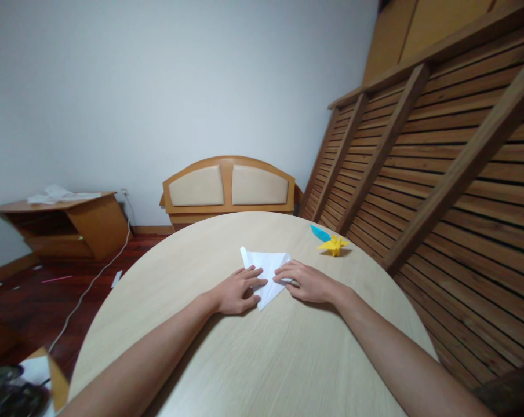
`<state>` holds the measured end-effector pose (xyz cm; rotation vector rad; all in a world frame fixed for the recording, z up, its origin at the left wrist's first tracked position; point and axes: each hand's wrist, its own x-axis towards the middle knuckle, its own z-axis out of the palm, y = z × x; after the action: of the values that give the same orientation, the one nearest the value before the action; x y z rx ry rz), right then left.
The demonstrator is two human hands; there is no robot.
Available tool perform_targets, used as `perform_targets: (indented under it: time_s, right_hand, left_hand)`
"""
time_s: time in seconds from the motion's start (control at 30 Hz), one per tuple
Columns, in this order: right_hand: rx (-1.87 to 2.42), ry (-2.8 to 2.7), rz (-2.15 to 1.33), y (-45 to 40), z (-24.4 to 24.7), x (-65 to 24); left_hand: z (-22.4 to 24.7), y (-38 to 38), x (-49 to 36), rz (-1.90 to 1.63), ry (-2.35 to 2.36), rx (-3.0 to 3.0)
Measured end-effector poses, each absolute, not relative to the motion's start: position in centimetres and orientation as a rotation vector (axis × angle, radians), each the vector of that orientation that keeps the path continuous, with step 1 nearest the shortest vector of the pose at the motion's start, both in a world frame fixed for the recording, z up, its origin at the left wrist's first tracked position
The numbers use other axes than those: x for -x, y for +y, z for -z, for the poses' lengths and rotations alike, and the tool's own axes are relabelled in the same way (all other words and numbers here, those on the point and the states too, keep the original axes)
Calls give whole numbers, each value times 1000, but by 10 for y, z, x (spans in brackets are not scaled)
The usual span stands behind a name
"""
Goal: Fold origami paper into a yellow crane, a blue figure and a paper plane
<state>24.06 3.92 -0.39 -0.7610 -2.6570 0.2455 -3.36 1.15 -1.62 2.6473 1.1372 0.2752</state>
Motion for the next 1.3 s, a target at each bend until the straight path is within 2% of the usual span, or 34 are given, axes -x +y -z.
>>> perform_targets:
  time_s: [0.37,0.73,1.0,1.3]
  right_hand:
    - [1016,-2575,-267,39,-4,-250]
    - [820,-2505,-349,47,6,-244]
    - [739,-2635,-109,37,1,-233]
    - [722,-2719,-35,25,-6,-214]
  left_hand:
    - [25,17,39,-314,1082,-2659]
    - [18,11,34,-386,1048,-2736]
    - [20,12,32,-412,1031,-2731]
    - [15,7,22,-424,963,-2711]
